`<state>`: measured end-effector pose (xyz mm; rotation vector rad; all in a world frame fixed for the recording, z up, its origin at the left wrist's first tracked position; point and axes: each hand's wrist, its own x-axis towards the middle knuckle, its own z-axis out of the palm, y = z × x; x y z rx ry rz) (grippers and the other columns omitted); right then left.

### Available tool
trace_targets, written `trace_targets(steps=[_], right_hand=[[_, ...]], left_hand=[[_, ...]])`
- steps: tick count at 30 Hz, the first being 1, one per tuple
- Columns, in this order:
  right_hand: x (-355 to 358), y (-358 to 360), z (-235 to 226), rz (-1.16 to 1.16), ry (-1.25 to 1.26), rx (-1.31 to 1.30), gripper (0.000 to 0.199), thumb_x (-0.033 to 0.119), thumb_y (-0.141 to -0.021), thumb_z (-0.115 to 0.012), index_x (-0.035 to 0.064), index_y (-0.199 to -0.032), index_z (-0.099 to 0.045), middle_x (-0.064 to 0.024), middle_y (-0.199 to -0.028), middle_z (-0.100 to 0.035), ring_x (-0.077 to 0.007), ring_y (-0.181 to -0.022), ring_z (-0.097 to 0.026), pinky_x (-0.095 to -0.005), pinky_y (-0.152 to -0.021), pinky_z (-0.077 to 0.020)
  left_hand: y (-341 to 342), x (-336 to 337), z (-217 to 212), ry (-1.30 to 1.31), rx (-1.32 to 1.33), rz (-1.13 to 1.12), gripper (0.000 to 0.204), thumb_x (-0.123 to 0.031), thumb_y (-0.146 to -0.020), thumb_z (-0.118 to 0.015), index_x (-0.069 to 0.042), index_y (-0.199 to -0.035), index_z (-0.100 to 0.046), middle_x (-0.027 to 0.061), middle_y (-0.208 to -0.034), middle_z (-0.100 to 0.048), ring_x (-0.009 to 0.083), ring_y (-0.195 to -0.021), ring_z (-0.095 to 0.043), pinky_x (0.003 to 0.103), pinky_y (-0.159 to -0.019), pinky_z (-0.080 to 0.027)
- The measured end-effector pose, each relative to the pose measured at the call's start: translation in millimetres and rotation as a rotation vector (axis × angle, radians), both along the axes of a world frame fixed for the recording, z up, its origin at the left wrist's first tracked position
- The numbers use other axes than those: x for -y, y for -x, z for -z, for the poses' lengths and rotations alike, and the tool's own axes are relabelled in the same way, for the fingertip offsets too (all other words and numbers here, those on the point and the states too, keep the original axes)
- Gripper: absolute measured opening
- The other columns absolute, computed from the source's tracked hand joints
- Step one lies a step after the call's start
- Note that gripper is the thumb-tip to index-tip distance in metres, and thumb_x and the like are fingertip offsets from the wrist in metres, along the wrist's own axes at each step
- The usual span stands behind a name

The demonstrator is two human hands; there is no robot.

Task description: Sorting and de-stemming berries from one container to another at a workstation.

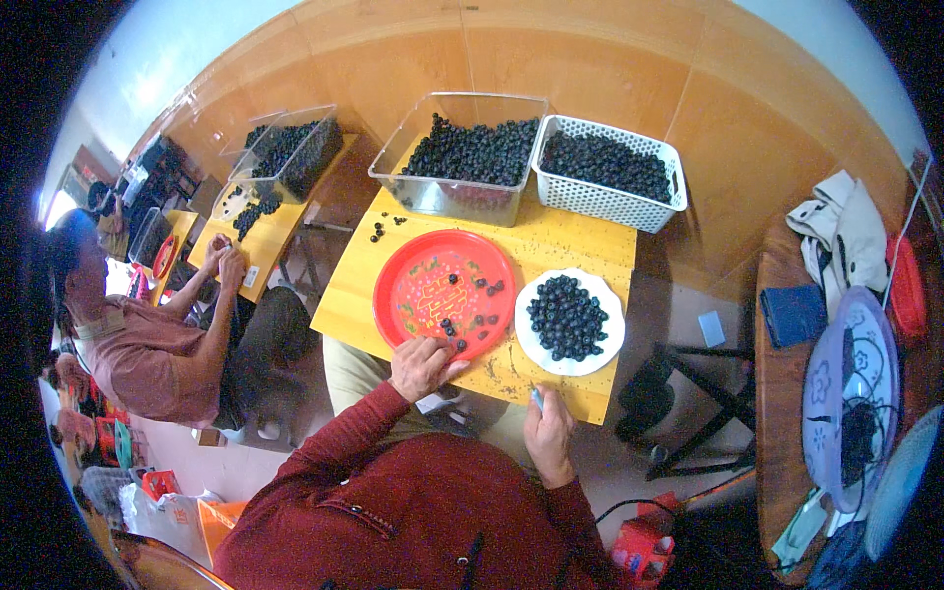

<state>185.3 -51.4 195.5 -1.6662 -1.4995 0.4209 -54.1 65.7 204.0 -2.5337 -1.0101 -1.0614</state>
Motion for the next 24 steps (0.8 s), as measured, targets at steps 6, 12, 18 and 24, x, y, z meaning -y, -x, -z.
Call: trace_targets(steps=[6, 12, 18, 24], right_hand=[[1.2, 0.3, 4.9, 0.03, -0.046, 0.028, 0.016, 0.011, -0.094, -0.057, -0.0011, -0.104, -0.06, -0.0216, -0.089, -0.064, -0.0406, -0.084, -0.065, -0.0455, -0.072, -0.0508], [1.3, 2.5, 3.0, 0.036, -0.048, 0.048, 0.016, 0.014, -0.096, -0.055, -0.0007, -0.102, -0.06, -0.0213, -0.087, -0.064, -0.0413, -0.081, -0.064, -0.0465, -0.07, -0.0495], [2.2, 6.3, 2.3, 0.083, -0.051, 0.058, 0.02, 0.019, -0.096, -0.056, -0.0003, -0.099, -0.061, -0.0223, -0.086, -0.064, -0.0411, -0.08, -0.063, -0.0482, -0.07, -0.0482], [3.8, 6.8, 1.6, 0.085, -0.017, 0.083, 0.018, 0.013, -0.095, -0.056, -0.0011, -0.105, -0.06, -0.0209, -0.091, -0.065, -0.0401, -0.086, -0.064, -0.0465, -0.074, -0.0495]], left_hand=[[-1.9, 1.6, -4.6, 0.002, -0.001, -0.009, 0.028, -0.035, -0.076, -0.078, -0.012, -0.082, -0.065, 0.0014, -0.078, -0.061, 0.0183, -0.061, -0.059, 0.032, -0.053, -0.047], [-0.4, 3.1, -7.8, 0.015, 0.006, 0.01, 0.029, -0.035, -0.076, -0.078, -0.011, -0.081, -0.064, 0.0017, -0.077, -0.061, 0.0198, -0.062, -0.06, 0.033, -0.055, -0.048], [-1.4, 1.4, -5.8, -0.041, 0.037, 0.026, 0.029, -0.035, -0.077, -0.077, -0.012, -0.077, -0.06, 0.0016, -0.073, -0.056, 0.0194, -0.061, -0.058, 0.033, -0.054, -0.047], [0.5, 4.0, -5.8, 0.014, 0.021, 0.026, 0.026, -0.031, -0.077, -0.078, -0.011, -0.081, -0.062, 0.0031, -0.075, -0.055, 0.0208, -0.063, -0.057, 0.034, -0.055, -0.046]])
